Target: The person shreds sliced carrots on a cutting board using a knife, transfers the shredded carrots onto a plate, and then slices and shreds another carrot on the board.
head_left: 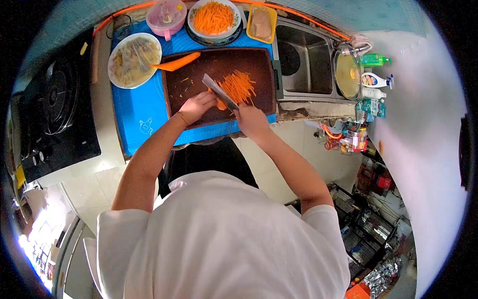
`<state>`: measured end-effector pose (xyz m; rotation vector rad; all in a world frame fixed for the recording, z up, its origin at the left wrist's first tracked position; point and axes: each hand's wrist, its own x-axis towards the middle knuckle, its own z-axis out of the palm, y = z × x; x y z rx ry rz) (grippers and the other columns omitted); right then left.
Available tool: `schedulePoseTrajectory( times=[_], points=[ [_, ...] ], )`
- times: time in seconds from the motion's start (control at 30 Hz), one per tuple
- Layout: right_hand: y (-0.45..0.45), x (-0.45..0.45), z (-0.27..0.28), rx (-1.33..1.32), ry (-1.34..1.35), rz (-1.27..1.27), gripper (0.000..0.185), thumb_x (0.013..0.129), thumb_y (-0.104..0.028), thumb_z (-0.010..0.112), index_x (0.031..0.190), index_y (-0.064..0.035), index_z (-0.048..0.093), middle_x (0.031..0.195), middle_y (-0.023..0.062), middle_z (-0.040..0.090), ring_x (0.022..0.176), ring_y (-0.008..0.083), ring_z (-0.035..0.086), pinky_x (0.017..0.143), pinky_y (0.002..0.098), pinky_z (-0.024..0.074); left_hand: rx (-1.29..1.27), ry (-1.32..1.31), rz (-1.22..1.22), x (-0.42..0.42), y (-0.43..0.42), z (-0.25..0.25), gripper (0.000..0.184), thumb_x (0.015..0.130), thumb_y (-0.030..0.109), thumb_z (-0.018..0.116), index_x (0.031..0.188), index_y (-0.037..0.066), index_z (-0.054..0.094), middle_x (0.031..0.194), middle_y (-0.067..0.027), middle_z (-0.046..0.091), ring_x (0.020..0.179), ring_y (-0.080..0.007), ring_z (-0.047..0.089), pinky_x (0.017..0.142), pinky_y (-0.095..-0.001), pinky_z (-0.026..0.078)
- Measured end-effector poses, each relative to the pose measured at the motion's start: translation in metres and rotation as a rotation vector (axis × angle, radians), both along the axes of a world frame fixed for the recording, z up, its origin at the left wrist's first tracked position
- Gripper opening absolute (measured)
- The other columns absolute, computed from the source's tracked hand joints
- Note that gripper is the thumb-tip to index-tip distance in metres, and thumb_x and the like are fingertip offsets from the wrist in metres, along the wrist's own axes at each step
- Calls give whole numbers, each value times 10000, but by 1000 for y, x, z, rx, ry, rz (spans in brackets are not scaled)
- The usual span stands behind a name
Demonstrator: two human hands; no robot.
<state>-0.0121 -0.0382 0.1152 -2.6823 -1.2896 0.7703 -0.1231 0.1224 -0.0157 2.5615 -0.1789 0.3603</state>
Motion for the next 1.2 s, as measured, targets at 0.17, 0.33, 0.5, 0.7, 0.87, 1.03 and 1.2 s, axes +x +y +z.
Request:
schedulePoseTrajectory(
  times=[0.17, 0.33, 0.5, 0.7, 0.87, 1.03, 1.2],
  points=[
    [2, -6, -41, 20, -53, -84, 261, 844, -223, 474, 758, 11, 552, 674, 221, 587, 637, 370, 594, 576, 482, 473, 14, -72, -14, 0, 2, -3, 261, 729, 79, 497, 982, 84, 559, 1120, -51, 516, 1078, -255, 484, 834, -314, 478],
    [9, -3, -39, 196, -57, -43, 273, 839, -255, 512, 743, 1, 526, 646, 226, 570, 632, 388, 579, 577, 475, 459, 13, -27, -19, 0, 2, 0, 277, 733, 85, 492, 1002, 93, 555, 1126, -45, 514, 1086, -249, 480, 829, -307, 480],
    [0, 16, -34, 197, -63, -42, 287, 846, -268, 501, 744, -1, 526, 649, 216, 573, 627, 385, 580, 566, 476, 460, 27, -31, -15, 6, -1, 0, 295, 730, 93, 492, 1018, 102, 558, 1135, -53, 513, 1096, -252, 477, 840, -311, 476],
    [-3, 24, -37, 209, -79, -31, 286, 869, -269, 451, 784, -4, 514, 649, 200, 584, 607, 370, 590, 536, 466, 471, 6, 62, -16, 16, -6, 5, 328, 715, 90, 501, 1036, 104, 567, 1145, -76, 513, 1103, -274, 478, 873, -337, 463],
    [-4, 3, -40, 136, -77, -79, 302, 872, -283, 466, 764, -3, 490, 606, 218, 564, 570, 387, 574, 510, 468, 460, 47, 24, 59, 10, -8, -5, 324, 712, 88, 503, 1032, 92, 555, 1155, -49, 493, 1102, -248, 472, 826, -314, 487],
    [-15, 26, -53, 227, -142, -34, 303, 892, -286, 423, 794, -3, 467, 567, 202, 559, 529, 370, 575, 478, 468, 466, 46, 8, 20, 11, -7, -4, 343, 731, 96, 496, 1070, 86, 546, 1171, -71, 492, 1118, -259, 465, 843, -323, 482],
    [-9, 16, -33, 157, -95, -40, 285, 890, -270, 427, 803, -2, 472, 582, 202, 565, 534, 369, 579, 479, 467, 468, 67, 30, 4, 10, -6, -7, 340, 749, 107, 487, 1082, 83, 548, 1165, -87, 500, 1127, -262, 462, 830, -318, 491]
  ],
)
